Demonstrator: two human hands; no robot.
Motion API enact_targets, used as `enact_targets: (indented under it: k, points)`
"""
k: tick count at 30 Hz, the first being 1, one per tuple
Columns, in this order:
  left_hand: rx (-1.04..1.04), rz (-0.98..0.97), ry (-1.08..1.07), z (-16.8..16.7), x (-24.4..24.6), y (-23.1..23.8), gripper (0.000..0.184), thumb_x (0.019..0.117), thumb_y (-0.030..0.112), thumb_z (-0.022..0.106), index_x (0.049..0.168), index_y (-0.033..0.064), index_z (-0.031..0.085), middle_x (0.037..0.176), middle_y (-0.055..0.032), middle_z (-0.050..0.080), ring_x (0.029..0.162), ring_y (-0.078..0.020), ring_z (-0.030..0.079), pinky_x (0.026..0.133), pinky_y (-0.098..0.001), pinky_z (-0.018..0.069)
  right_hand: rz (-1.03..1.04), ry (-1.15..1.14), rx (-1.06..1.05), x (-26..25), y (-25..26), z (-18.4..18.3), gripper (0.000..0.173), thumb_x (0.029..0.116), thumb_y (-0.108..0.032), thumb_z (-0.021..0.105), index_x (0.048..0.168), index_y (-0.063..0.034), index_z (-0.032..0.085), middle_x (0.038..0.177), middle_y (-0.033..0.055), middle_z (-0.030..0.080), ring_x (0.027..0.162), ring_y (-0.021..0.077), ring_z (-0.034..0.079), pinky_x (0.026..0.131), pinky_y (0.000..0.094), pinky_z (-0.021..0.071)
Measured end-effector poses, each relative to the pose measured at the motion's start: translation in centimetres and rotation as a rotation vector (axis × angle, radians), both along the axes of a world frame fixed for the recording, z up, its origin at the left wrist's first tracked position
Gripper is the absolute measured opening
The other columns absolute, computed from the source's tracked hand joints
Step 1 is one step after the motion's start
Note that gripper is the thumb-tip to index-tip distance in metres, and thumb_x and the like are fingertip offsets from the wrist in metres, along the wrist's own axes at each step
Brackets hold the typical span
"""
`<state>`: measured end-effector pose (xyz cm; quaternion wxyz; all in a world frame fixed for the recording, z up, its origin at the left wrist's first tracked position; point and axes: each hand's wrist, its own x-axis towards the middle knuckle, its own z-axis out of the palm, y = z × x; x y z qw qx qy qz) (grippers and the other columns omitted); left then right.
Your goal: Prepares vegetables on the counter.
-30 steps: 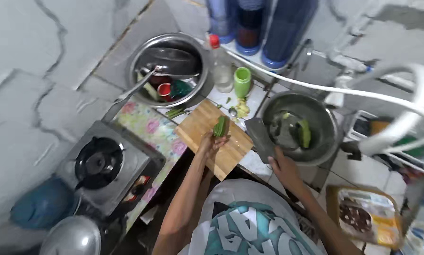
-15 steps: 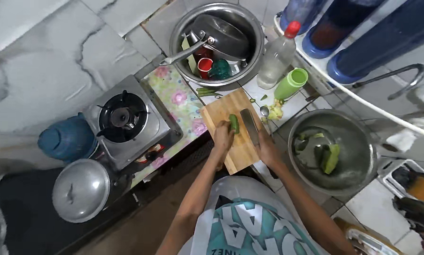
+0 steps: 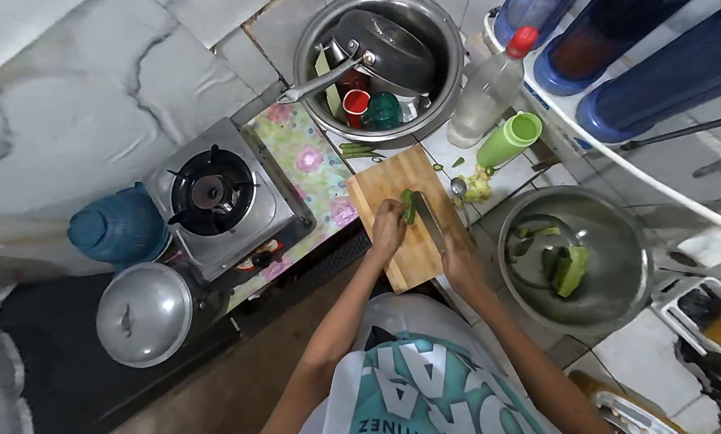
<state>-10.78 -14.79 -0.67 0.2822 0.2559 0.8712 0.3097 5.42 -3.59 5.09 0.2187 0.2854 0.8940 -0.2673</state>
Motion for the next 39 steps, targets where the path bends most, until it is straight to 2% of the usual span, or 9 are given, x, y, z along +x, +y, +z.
enact_targets:
  k: [10,15,18,21,24,30,32,35,39]
  points:
    - [0.032,-0.015,0.012,-0.4,-0.2,0.0,0.039,0.0947,0.003,0.066,0.133,0.0055,0.067,0.136,-0.0220,0.058,0.127,-0.0378,0.055,0.107,-0.0498,0.0465,0.078,-0.076,0.044,-1.0,-0.2,1.5,0.046,0.1068,-0.011,0.041,0.152,-0.0027,0.040,0.097,0.0251,0.071,0.094,0.0464,0.071,0.081,0.0589,0.0554]
    - [0.053,-0.009,0.030,-0.6,-0.1,0.1,0.036,0.0936,0.002,0.067,0.130,0.0040,0.069,0.131,-0.0210,0.061,0.123,-0.0371,0.057,0.106,-0.0489,0.0474,0.038,-0.161,0.020,-4.3,-0.8,0.4,0.051,0.1079,-0.009,0.037,0.159,-0.0062,0.031,0.110,0.0241,0.070,0.104,0.0422,0.070,0.087,0.0547,0.0555]
    - [0.065,-0.005,0.028,-0.7,0.1,0.0,0.034,0.0938,0.001,0.066,0.128,0.0040,0.070,0.131,-0.0203,0.061,0.125,-0.0362,0.056,0.108,-0.0481,0.0461,0.025,-0.023,0.001,-6.8,-0.7,-1.2,0.038,0.1092,-0.011,0.040,0.146,-0.0030,0.044,0.110,0.0250,0.069,0.103,0.0427,0.070,0.087,0.0557,0.0560]
    - [0.090,0.029,0.005,-1.0,0.3,-0.4,0.035,0.0951,0.004,0.065,0.130,0.0060,0.069,0.133,-0.0190,0.061,0.125,-0.0348,0.057,0.107,-0.0477,0.0479,0.012,0.081,0.005,-7.8,-0.5,-2.2,0.038,0.1061,-0.010,0.047,0.144,-0.0056,0.044,0.101,0.0226,0.069,0.093,0.0419,0.071,0.082,0.0563,0.0571]
    - [0.127,0.092,-0.004,-1.3,0.4,-0.5,0.036,0.0944,0.006,0.068,0.130,0.0073,0.069,0.133,-0.0188,0.059,0.121,-0.0334,0.059,0.102,-0.0473,0.0515,-0.015,0.006,-0.021,-5.6,-0.4,-2.6,0.045,0.1076,-0.012,0.043,0.152,-0.0047,0.038,0.114,0.0243,0.068,0.102,0.0422,0.070,0.088,0.0555,0.0564]
    - [0.211,0.165,0.098,-2.4,1.7,-1.2,0.016,0.0946,0.011,0.070,0.107,0.0020,0.074,0.116,-0.0172,0.066,0.109,-0.0309,0.065,0.095,-0.0464,0.0547,0.004,-0.230,-0.075,1.9,-1.1,-0.8,0.053,0.1099,-0.016,0.039,0.159,-0.0007,0.025,0.116,0.0277,0.068,0.108,0.0457,0.068,0.094,0.0581,0.0535]
    - [0.232,0.181,0.097,-2.5,2.1,-1.3,0.018,0.0961,0.013,0.069,0.109,0.0012,0.074,0.116,-0.0172,0.067,0.108,-0.0294,0.066,0.095,-0.0443,0.0550,0.010,-0.204,-0.060,2.3,-1.0,-0.5,0.052,0.1101,-0.017,0.038,0.158,-0.0008,0.027,0.111,0.0268,0.069,0.104,0.0455,0.070,0.091,0.0578,0.0542]
    - [0.263,0.197,0.077,-2.8,2.5,-1.6,0.022,0.0946,0.012,0.071,0.113,0.0007,0.073,0.120,-0.0179,0.065,0.109,-0.0284,0.065,0.095,-0.0414,0.0548,-0.018,0.064,0.012,2.7,-1.6,-1.3,0.043,0.1074,-0.013,0.042,0.147,0.0027,0.045,0.095,0.0251,0.071,0.088,0.0460,0.072,0.076,0.0577,0.0574]
    - [0.219,0.186,0.106,-2.7,2.4,-1.7,0.023,0.0937,0.013,0.072,0.115,0.0047,0.074,0.121,-0.0160,0.066,0.114,-0.0301,0.063,0.099,-0.0457,0.0525,-0.002,0.093,0.055,2.1,-2.0,-1.3,0.048,0.1051,-0.011,0.043,0.152,0.0009,0.042,0.093,0.0241,0.071,0.087,0.0451,0.072,0.074,0.0574,0.0575]
